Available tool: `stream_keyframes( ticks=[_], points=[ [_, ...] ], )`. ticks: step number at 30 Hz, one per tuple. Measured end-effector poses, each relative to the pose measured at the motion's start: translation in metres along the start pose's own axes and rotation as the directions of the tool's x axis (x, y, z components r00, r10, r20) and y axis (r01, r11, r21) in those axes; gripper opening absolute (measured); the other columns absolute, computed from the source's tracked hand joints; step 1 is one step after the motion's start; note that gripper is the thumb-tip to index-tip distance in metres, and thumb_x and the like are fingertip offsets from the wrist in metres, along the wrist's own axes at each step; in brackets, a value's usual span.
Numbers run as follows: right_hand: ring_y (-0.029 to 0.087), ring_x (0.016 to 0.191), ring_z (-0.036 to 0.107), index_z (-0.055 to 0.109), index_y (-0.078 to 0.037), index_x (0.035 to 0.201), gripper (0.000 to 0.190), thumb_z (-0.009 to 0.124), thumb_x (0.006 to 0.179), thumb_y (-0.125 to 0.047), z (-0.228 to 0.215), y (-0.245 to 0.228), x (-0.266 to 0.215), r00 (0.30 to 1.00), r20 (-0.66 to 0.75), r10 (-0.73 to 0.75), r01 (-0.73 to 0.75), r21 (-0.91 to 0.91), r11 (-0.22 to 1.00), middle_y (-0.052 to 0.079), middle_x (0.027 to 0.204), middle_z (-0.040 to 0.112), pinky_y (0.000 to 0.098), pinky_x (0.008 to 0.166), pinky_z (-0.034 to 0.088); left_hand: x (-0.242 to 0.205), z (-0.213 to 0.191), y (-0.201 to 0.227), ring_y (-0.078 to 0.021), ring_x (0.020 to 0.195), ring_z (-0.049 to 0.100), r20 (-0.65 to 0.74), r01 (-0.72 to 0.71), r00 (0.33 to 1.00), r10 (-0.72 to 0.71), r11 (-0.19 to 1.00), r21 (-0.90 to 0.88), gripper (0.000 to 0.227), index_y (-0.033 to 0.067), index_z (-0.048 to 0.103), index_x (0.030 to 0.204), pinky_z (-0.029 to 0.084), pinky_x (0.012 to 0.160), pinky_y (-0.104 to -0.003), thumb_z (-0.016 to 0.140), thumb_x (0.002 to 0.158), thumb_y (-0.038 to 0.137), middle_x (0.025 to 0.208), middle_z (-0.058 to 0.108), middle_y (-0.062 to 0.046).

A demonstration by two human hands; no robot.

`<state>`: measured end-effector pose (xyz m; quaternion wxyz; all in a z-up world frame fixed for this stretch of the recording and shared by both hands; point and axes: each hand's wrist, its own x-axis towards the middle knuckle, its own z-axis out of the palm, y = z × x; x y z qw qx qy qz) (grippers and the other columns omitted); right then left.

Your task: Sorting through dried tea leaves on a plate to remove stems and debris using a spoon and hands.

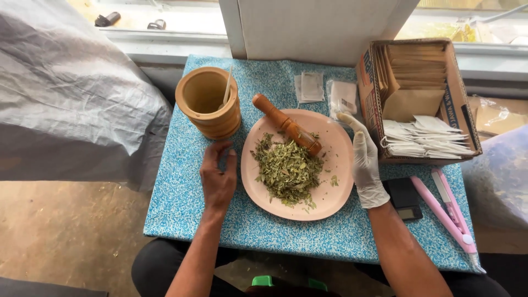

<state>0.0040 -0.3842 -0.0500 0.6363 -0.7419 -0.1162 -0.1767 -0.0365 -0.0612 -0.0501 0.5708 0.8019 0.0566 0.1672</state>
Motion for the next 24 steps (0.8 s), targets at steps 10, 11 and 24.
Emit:
stream_keyframes(
  ticks=[10,11,24],
  points=[
    [0.036,0.16,0.047,0.06,-0.005,0.162,0.06,0.028,0.127,-0.043,-0.002,0.008,-0.002,0.999,0.02,-0.041,0.042,-0.057,0.997,0.02,0.161,0.063,0.057,0.138,0.026,-0.006,0.015,0.015,-0.0563,0.158,0.04,0.236,-0.117,0.968,0.087,0.986,0.115,0.061,0.0035,0.047,0.17,0.029,0.129,-0.074,0.039,0.122,0.04,0.169,0.049,-0.032],
    [0.035,0.16,0.047,0.06,-0.005,0.161,0.06,0.028,0.126,-0.042,-0.002,0.006,-0.004,0.999,0.019,-0.041,0.042,-0.058,0.997,0.02,0.16,0.063,0.0559,0.138,0.026,-0.009,0.015,0.016,-0.0499,0.159,0.042,0.258,-0.138,0.962,0.095,0.979,0.152,0.062,0.0038,0.046,0.171,0.015,0.133,-0.069,0.037,0.123,0.042,0.168,0.051,-0.03],
    [0.018,0.12,0.076,0.085,-0.015,0.131,0.024,0.067,0.116,-0.012,0.011,-0.025,0.032,0.995,0.031,-0.094,0.099,-0.319,0.943,0.001,0.112,0.085,0.0391,0.118,0.055,-0.004,0.014,-0.011,-0.0471,0.154,0.05,0.229,-0.155,0.966,0.12,0.978,0.14,0.059,0.0175,0.038,0.175,0.021,0.142,-0.061,0.035,0.118,0.006,0.164,0.061,-0.018]
  ],
)
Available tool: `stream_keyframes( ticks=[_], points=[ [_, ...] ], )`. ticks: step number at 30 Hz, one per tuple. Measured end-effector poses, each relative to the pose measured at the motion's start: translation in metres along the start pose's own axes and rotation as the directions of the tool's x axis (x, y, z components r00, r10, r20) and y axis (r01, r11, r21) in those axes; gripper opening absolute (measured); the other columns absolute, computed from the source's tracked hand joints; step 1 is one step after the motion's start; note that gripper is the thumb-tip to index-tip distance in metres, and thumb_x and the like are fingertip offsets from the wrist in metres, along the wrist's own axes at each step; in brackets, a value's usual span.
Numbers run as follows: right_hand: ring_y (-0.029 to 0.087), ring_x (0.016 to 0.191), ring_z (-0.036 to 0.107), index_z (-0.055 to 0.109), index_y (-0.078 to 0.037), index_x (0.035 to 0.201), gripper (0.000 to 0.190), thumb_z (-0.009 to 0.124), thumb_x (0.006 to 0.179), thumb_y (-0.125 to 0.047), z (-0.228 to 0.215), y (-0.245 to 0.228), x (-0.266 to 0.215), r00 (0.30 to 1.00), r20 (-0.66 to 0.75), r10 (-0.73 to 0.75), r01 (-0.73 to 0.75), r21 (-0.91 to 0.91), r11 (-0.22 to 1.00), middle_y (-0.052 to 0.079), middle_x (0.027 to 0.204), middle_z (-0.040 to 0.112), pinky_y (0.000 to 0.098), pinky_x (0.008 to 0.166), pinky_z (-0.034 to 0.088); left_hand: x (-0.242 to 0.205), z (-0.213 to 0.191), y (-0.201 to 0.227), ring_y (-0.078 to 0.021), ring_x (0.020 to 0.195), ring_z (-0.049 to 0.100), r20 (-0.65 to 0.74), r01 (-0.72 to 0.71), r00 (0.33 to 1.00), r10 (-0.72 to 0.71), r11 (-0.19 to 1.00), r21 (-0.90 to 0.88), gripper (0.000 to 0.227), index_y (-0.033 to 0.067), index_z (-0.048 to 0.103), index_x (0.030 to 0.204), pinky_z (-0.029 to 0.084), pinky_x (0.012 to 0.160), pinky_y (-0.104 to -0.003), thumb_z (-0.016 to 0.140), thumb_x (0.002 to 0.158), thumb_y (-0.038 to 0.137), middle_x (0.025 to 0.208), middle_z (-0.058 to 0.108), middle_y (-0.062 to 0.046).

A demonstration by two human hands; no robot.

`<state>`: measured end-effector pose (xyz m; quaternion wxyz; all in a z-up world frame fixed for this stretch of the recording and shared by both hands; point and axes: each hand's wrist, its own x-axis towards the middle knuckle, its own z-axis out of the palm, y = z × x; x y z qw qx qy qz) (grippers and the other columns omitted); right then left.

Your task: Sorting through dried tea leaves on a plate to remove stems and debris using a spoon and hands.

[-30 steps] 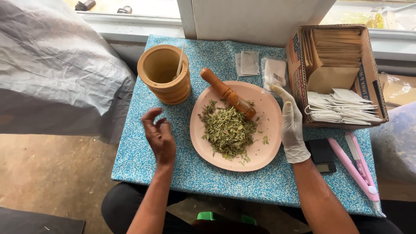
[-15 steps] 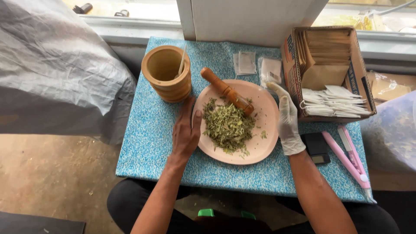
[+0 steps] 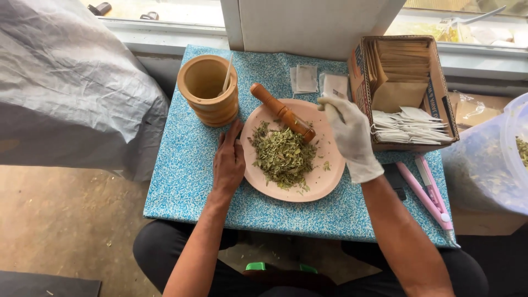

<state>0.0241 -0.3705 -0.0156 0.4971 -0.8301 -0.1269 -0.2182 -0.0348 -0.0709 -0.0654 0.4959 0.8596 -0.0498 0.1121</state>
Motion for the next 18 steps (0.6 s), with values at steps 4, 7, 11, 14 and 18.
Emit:
stream_keyframes(
  ticks=[4,7,11,14,18],
  points=[
    [0.029,0.12,0.077,0.085,-0.025,0.129,0.027,0.072,0.11,-0.039,0.013,-0.054,0.045,0.922,0.272,0.275,-0.186,-0.313,0.931,0.003,0.119,0.085,0.0496,0.11,0.056,-0.001,0.0,-0.005,-0.0465,0.153,0.051,-0.003,-0.031,1.0,0.031,1.0,0.0,0.058,0.0202,0.039,0.174,0.023,0.142,-0.064,0.034,0.118,0.006,0.164,0.06,-0.015],
    [0.039,0.115,0.079,0.08,-0.014,0.136,0.059,0.07,0.105,-0.063,0.038,-0.061,0.058,0.825,0.466,0.318,-0.061,-0.487,0.871,0.014,0.114,0.085,0.0556,0.105,0.057,0.001,0.002,-0.011,-0.0451,0.153,0.051,0.002,-0.032,0.999,0.032,0.999,-0.001,0.056,0.021,0.04,0.173,0.023,0.142,-0.064,0.035,0.119,0.009,0.164,0.06,-0.014],
    [0.046,0.118,0.077,0.075,-0.012,0.129,0.058,0.077,0.095,-0.06,0.081,-0.017,0.065,0.819,0.492,0.295,0.121,-0.651,0.749,0.019,0.118,0.081,0.0642,0.101,0.058,-0.003,0.004,-0.022,-0.0385,0.152,0.054,-0.011,-0.033,0.999,0.033,0.999,0.0,0.052,0.0213,0.048,0.169,0.025,0.141,-0.061,0.035,0.119,0.01,0.163,0.062,-0.008],
    [0.043,0.119,0.077,0.076,-0.016,0.122,0.046,0.072,0.096,-0.054,0.082,-0.016,0.07,0.797,0.501,0.337,0.146,-0.701,0.698,0.016,0.118,0.082,0.0616,0.102,0.059,-0.004,0.003,-0.025,-0.0404,0.15,0.057,-0.02,-0.048,0.999,0.047,0.999,-0.013,0.051,0.0204,0.05,0.167,0.026,0.141,-0.063,0.037,0.119,0.009,0.162,0.063,-0.009],
    [0.037,0.124,0.076,0.073,-0.021,0.132,0.05,0.071,0.096,-0.056,0.069,0.003,0.075,0.793,0.494,0.356,0.07,-0.655,0.753,0.011,0.121,0.081,0.0557,0.106,0.056,0.0,0.002,-0.023,-0.041,0.147,0.059,-0.016,-0.074,0.997,0.073,0.997,-0.028,0.05,0.0215,0.053,0.165,0.027,0.14,-0.066,0.038,0.119,0.009,0.161,0.063,-0.008]
  ],
)
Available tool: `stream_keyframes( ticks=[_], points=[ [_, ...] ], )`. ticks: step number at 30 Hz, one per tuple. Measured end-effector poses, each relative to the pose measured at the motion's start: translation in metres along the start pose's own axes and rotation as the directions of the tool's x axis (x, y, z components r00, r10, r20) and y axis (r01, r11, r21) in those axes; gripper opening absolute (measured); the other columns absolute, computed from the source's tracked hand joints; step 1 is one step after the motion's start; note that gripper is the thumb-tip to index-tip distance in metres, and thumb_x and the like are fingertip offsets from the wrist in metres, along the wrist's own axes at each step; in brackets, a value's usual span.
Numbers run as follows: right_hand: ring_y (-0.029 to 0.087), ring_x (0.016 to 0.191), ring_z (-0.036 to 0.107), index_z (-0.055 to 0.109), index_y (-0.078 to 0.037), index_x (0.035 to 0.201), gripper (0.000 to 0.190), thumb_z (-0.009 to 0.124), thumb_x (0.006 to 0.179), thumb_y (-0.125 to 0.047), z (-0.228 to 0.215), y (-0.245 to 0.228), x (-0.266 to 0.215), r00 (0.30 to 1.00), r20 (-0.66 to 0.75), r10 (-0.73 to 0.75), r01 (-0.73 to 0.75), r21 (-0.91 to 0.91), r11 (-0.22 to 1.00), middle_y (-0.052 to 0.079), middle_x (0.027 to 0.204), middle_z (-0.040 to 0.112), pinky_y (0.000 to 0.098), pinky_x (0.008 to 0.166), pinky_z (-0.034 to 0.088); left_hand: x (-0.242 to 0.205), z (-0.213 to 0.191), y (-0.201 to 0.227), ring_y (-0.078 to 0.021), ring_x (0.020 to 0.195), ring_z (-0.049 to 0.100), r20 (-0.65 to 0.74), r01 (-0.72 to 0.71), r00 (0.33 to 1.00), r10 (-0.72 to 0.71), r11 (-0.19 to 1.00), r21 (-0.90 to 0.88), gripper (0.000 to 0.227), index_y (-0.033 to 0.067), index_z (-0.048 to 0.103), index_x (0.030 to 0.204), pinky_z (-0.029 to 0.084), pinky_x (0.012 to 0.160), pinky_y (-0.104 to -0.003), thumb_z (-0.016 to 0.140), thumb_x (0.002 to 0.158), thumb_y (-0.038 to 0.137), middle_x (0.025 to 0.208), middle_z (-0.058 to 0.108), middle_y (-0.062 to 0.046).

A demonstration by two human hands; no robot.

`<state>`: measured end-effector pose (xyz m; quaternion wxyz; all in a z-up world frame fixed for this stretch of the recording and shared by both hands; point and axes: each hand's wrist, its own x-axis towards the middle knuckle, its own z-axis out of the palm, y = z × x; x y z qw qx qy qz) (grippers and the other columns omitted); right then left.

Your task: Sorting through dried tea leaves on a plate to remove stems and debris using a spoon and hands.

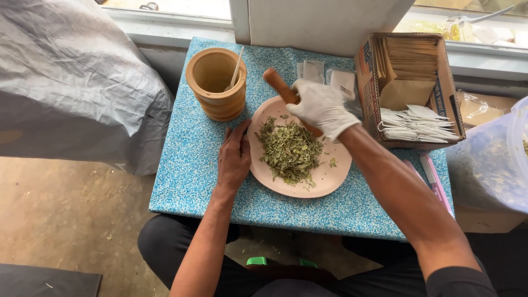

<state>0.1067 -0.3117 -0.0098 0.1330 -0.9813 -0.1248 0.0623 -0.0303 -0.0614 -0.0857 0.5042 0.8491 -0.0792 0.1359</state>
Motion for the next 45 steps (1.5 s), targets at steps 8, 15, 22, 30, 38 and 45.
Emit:
stream_keyframes(
  ticks=[8,15,22,30,38,45],
  points=[
    [0.034,0.108,0.079,0.065,-0.022,0.132,0.051,0.08,0.098,-0.056,-0.059,0.003,-0.082,0.983,-0.129,0.129,-0.094,0.25,0.964,0.005,0.102,0.08,0.0518,0.102,0.057,0.0,0.001,-0.008,-0.0376,0.146,0.061,-0.011,-0.013,1.0,0.013,1.0,0.006,0.049,0.0221,0.056,0.163,0.029,0.14,-0.063,0.044,0.117,0.009,0.16,0.065,-0.007],
    [0.02,0.101,0.081,0.062,-0.018,0.126,0.043,0.082,0.096,-0.041,-0.092,-0.017,-0.105,0.95,-0.195,0.242,-0.152,0.389,0.909,-0.002,0.106,0.082,0.0388,0.093,0.062,-0.002,0.004,-0.013,-0.0336,0.146,0.062,-0.04,0.012,0.999,-0.012,1.0,0.022,0.049,0.0213,0.062,0.161,0.03,0.139,-0.058,0.048,0.115,0.011,0.159,0.068,-0.006],
    [0.032,0.109,0.08,0.047,0.004,0.16,0.057,0.078,0.113,-0.01,-0.144,-0.071,-0.083,0.768,-0.56,-0.309,0.523,0.271,0.808,0.025,0.139,0.075,0.0378,0.092,0.071,0.001,0.003,-0.004,-0.0452,0.151,0.056,-0.067,-0.018,0.998,0.019,1.0,0.017,0.049,0.0106,0.06,0.157,0.041,0.13,-0.06,0.052,0.11,0.006,0.155,0.07,-0.016],
    [0.021,0.088,0.082,0.066,-0.011,0.12,0.028,0.086,0.105,-0.023,-0.13,-0.174,0.011,0.762,-0.483,-0.431,0.604,0.289,0.743,0.002,0.117,0.083,0.0385,0.078,0.068,0.001,0.003,-0.001,-0.0332,0.126,0.072,-0.105,-0.022,0.994,0.018,0.999,-0.032,0.022,0.0096,0.067,0.123,0.059,0.1,-0.047,0.057,0.105,0.0,0.139,0.073,-0.011],
    [0.042,0.099,0.079,0.066,-0.023,0.137,0.05,0.081,0.098,-0.051,-0.058,-0.191,0.07,0.926,-0.266,-0.268,0.319,0.169,0.932,0.009,0.116,0.086,0.0568,0.079,0.058,0.001,0.001,0.001,-0.0318,0.125,0.072,-0.124,-0.046,0.992,0.038,0.997,-0.064,0.017,0.0086,0.068,0.12,0.059,0.102,-0.045,0.06,0.107,0.001,0.137,0.073,-0.011],
    [0.036,0.127,0.076,0.067,-0.026,0.133,0.052,0.072,0.1,-0.066,-0.052,-0.195,0.072,0.997,-0.043,-0.06,0.066,0.157,0.985,0.0,0.125,0.084,0.0558,0.108,0.058,0.003,-0.007,0.011,-0.0549,0.125,0.069,-0.073,-0.025,0.997,0.017,0.993,-0.115,0.018,0.017,0.064,0.118,0.067,0.087,-0.07,0.055,0.112,0.003,0.14,0.066,-0.017]
  ],
)
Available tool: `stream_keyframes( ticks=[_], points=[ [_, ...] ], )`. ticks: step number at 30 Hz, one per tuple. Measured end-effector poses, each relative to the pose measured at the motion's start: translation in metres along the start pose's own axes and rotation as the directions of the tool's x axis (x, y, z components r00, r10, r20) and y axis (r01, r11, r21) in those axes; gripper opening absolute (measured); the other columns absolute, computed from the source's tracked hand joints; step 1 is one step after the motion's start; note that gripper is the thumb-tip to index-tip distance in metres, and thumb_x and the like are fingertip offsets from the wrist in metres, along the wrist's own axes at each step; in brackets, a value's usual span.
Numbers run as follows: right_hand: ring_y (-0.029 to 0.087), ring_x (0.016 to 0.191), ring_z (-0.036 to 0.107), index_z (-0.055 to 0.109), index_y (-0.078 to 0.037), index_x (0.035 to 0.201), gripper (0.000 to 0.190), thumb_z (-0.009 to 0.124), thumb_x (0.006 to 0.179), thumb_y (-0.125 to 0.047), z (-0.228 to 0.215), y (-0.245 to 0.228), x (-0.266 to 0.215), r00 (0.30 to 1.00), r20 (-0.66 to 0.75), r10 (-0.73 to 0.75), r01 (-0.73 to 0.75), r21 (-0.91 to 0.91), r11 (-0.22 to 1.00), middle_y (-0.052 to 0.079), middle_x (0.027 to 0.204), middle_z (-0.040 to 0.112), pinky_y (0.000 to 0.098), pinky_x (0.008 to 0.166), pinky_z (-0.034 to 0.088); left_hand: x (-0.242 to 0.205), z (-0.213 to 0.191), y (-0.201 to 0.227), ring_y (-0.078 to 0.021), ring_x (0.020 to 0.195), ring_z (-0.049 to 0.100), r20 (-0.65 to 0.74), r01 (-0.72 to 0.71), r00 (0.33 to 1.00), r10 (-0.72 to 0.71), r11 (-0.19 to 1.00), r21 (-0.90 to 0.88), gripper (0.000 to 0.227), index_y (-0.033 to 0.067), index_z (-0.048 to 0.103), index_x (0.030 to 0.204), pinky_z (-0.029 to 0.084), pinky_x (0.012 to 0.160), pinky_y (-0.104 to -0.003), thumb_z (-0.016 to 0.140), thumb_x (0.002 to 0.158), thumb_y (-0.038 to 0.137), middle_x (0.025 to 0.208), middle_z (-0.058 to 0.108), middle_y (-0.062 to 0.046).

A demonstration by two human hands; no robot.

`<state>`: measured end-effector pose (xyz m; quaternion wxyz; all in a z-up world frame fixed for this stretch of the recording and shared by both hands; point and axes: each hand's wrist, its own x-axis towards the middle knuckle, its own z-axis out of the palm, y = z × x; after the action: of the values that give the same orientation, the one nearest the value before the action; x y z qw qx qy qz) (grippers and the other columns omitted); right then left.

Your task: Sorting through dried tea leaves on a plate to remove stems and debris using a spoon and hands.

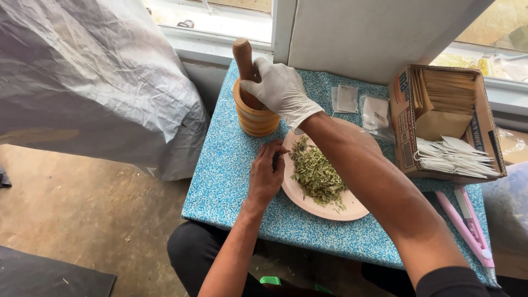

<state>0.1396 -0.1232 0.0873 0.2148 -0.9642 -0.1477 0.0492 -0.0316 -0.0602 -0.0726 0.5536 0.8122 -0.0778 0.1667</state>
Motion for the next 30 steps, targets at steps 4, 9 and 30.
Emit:
stream_keyframes(
  ticks=[4,9,30],
  points=[
    [0.036,0.127,0.076,0.067,-0.026,0.135,0.051,0.066,0.103,-0.066,-0.001,0.0,0.007,1.0,-0.008,-0.002,0.001,-0.022,1.0,0.001,0.125,0.084,0.0561,0.107,0.059,-0.003,0.003,0.001,-0.0557,0.129,0.067,-0.013,-0.004,1.0,0.004,1.0,0.004,0.018,0.0159,0.065,0.118,0.061,0.097,-0.076,0.055,0.112,0.002,0.141,0.066,-0.017],
    [0.045,0.123,0.076,0.074,-0.021,0.128,0.048,0.068,0.105,-0.062,-0.001,0.004,0.012,0.996,-0.069,-0.056,0.056,0.003,0.998,0.013,0.119,0.084,0.0602,0.105,0.059,-0.003,0.003,-0.005,-0.0582,0.137,0.06,0.014,-0.003,1.0,0.003,1.0,0.024,0.018,0.0144,0.064,0.12,0.04,0.12,-0.086,0.056,0.112,0.001,0.145,0.066,-0.02],
    [0.039,0.092,0.075,0.074,-0.018,0.109,0.039,0.069,0.11,-0.057,-0.021,0.065,0.001,0.996,-0.079,-0.049,0.044,-0.065,0.997,0.009,0.1,0.083,0.0553,0.078,0.056,-0.003,0.005,-0.009,-0.0294,0.136,0.066,0.018,0.013,1.0,-0.014,0.997,0.077,0.019,0.0083,0.071,0.123,0.057,0.108,-0.045,0.061,0.107,0.004,0.145,0.07,-0.008]
  ],
)
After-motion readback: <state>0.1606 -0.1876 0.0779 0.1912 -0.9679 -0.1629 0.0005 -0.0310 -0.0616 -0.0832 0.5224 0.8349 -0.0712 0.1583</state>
